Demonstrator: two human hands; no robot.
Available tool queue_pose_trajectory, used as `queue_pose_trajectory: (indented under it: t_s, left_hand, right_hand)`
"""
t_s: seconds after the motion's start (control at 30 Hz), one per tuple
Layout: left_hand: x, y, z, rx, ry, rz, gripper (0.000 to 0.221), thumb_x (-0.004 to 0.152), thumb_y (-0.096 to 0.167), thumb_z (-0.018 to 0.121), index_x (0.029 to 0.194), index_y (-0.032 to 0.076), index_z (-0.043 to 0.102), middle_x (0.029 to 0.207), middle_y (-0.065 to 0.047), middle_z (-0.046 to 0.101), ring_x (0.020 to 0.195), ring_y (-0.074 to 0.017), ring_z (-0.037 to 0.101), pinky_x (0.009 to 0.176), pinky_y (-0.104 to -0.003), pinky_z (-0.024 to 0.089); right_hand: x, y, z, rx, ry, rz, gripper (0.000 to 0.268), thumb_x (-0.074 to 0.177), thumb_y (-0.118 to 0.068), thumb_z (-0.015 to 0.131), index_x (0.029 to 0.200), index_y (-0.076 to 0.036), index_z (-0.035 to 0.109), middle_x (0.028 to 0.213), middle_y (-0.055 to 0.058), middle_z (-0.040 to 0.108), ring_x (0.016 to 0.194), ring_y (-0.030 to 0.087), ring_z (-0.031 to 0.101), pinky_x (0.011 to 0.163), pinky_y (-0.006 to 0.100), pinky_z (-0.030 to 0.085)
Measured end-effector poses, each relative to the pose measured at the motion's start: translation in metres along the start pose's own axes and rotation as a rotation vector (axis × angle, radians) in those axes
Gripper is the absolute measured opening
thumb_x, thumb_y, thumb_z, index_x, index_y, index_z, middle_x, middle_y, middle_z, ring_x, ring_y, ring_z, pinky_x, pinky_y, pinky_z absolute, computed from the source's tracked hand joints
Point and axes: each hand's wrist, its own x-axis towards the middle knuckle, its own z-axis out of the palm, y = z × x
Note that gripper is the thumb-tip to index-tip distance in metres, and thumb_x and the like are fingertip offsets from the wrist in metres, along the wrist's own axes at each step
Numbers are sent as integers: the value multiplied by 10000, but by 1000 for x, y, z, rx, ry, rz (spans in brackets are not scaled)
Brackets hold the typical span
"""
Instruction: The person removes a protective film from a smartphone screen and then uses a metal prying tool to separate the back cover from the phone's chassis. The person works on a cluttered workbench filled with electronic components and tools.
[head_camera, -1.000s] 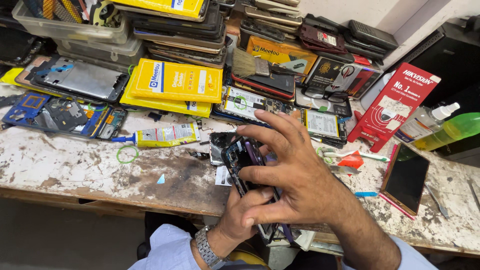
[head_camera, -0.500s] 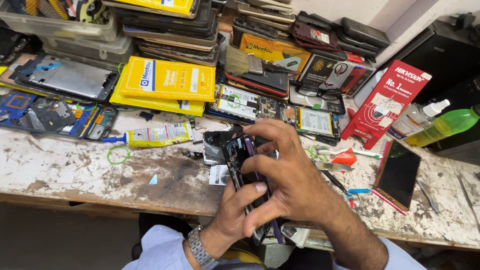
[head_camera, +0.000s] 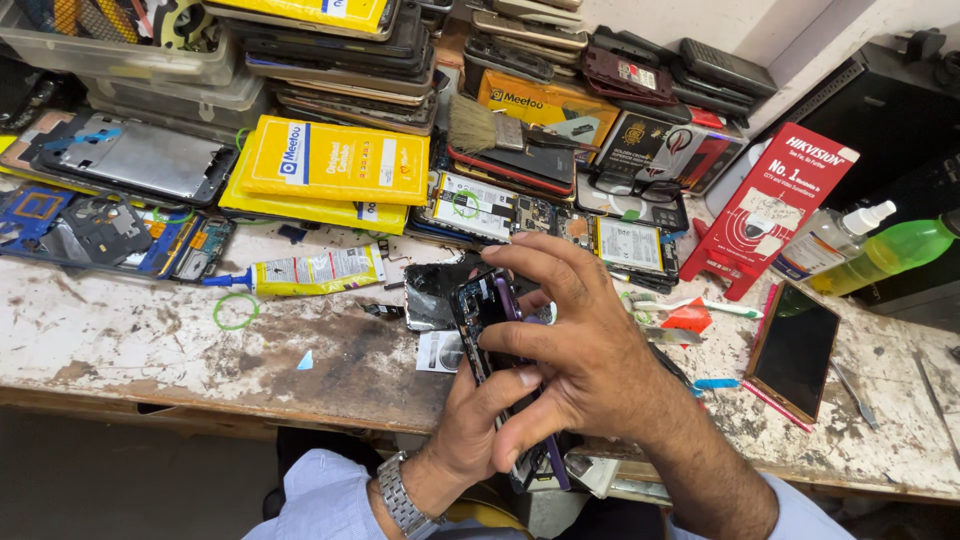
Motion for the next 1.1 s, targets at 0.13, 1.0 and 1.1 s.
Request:
queue_pose_trajectory:
  t_s: [0.13, 1.0, 1.1]
  left_hand:
    - [-1, -8, -3, -70, 29, -54, 617, 943, 100, 555, 1527, 14, 373, 1331, -124, 535, 1204, -182, 575, 1032, -356, 508]
    - [1, -8, -15, -320, 96, -112, 744, 1013, 504, 435, 1439, -106, 477, 1301, -242, 647, 1146, -311, 676, 1024, -450, 541]
    - [4, -2, -9, -297, 96, -40, 765, 1001, 545, 395, 1454, -69, 458, 1390, -255, 604, 1203, -357, 647, 1047, -487, 517]
  right_hand:
    - [0, 9, -2, 40, -49, -16, 773, 539, -803, 737, 966, -159, 761, 1480, 132, 521, 1418, 391, 457, 1025, 449, 542]
    - [-24, -18, -7, 191, 52, 523, 452, 892, -70, 726, 1333, -67, 627, 908, 11, 746, 642, 91, 644, 580, 263, 550]
    - [-27, -19, -8, 263, 97, 540, 445, 936, -33, 674, 1374, -63, 603, 1000, 26, 752, 705, 50, 725, 574, 221, 574]
